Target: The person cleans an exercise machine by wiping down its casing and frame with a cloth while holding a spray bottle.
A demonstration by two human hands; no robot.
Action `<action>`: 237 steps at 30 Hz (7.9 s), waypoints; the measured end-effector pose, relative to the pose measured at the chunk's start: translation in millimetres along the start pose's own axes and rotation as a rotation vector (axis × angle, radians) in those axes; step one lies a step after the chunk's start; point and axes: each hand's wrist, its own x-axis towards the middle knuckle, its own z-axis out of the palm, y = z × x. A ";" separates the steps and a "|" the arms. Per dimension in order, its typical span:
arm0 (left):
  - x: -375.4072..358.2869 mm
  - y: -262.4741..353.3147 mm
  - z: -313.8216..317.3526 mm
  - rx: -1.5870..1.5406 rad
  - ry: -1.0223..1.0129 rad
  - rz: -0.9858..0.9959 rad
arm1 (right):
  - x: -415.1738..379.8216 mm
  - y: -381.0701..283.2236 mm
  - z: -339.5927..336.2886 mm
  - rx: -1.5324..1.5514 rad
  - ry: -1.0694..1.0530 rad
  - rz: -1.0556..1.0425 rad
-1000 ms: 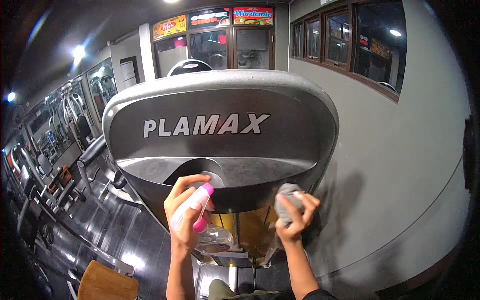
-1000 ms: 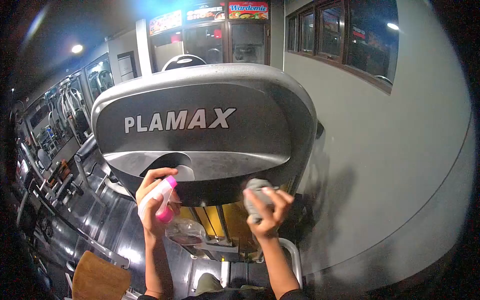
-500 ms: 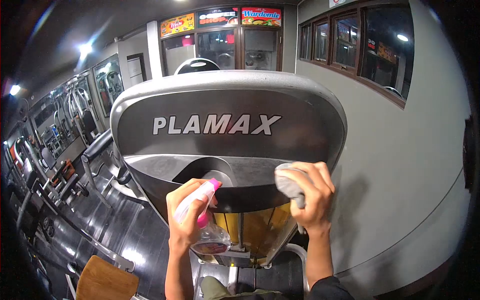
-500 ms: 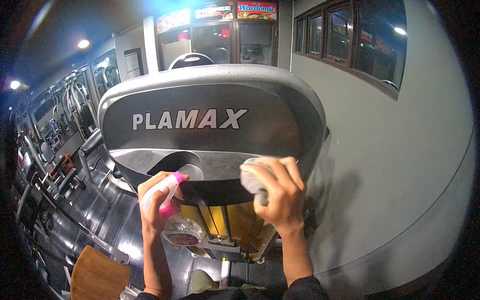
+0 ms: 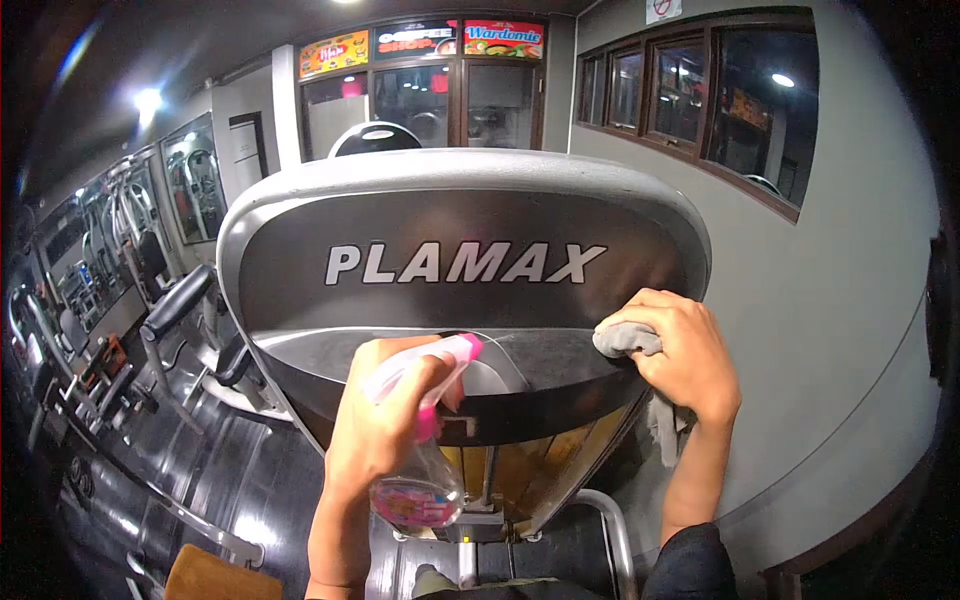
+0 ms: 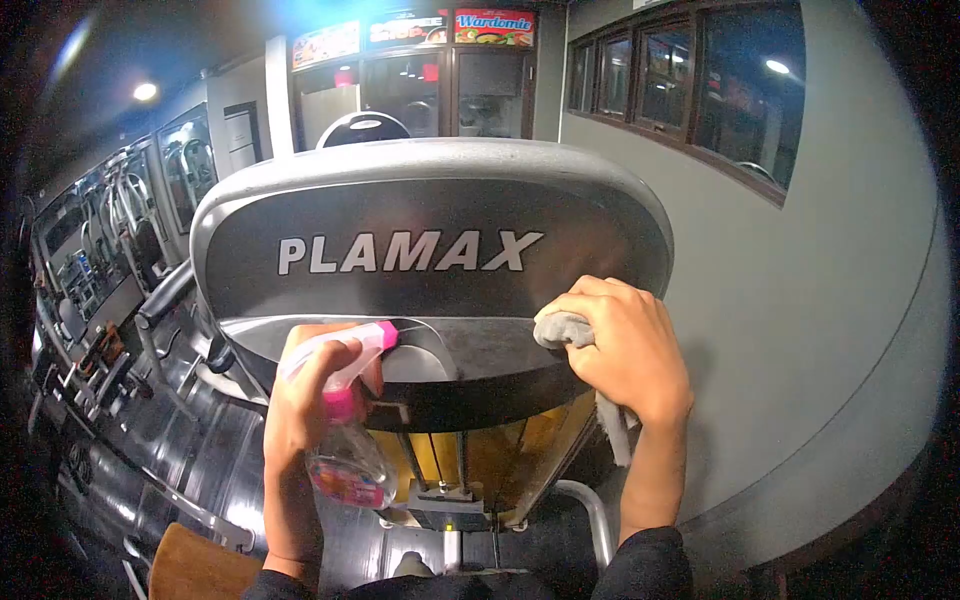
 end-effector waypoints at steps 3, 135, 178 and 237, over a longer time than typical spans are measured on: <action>4.5 6.1 -9.5 -0.019 -0.083 -0.072 | 6.7 -12.1 3.7 -0.005 0.018 0.025; 51.6 -17.8 -79.3 -0.369 -0.228 -0.150 | 33.8 -63.1 4.3 -0.266 0.436 -0.224; 38.4 -58.7 -85.6 -0.521 -0.219 -0.298 | 82.1 -43.4 37.1 -0.403 0.534 -0.349; 49.7 -72.1 -125.9 -0.684 -0.265 -0.254 | 119.2 -107.7 51.6 -0.243 0.722 0.074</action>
